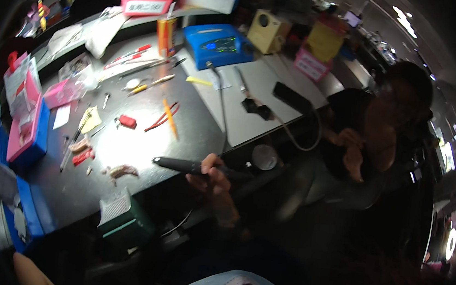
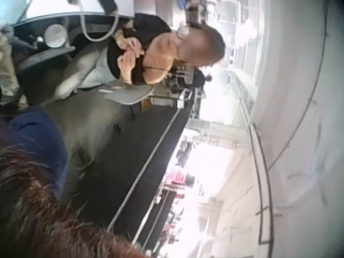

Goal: Polishing a prosthetic dental bridge using a high-speed rotary tool.

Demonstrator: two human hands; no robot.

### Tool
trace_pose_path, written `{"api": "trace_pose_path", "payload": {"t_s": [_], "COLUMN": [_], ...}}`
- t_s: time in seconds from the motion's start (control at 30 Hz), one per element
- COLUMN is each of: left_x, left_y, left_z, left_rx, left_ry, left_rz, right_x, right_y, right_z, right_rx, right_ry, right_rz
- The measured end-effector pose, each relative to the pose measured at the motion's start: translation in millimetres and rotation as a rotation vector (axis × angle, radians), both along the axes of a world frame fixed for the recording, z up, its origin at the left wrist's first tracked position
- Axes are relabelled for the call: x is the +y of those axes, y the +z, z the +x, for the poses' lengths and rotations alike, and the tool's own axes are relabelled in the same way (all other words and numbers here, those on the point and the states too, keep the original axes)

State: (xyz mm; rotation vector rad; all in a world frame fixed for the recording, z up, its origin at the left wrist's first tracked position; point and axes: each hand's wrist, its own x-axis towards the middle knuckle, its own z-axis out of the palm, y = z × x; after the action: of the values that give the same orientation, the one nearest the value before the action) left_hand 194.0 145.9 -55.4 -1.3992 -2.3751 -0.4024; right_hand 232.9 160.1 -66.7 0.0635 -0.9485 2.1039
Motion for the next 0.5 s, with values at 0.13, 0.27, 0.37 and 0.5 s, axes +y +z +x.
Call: {"api": "trace_pose_path", "payload": {"t_s": [0.13,0.27,0.37,0.5], "left_x": [-75.6,-188.0,-229.9,-285.0], "left_y": [96.9,189.6,222.2,259.2], "left_z": [-52.7,-97.7,-125.6,-127.0], "left_rx": [-0.553,-0.500,-0.468,-0.279], "left_ry": [-1.041,-1.597,-1.929,-2.086], "left_rz": [0.115,0.052,0.044,0.064], "right_x": [9.8,8.7,1.5,10.3], "right_y": [-13.2,-7.0,26.7,-5.9], "right_z": [-6.8,-9.4,-19.4,-1.6], "right_rx": [0.140,0.180,0.159,0.198], "right_ry": [0.033,0.047,0.021,0.048], "right_rz": [0.106,0.131,0.094,0.119]}}
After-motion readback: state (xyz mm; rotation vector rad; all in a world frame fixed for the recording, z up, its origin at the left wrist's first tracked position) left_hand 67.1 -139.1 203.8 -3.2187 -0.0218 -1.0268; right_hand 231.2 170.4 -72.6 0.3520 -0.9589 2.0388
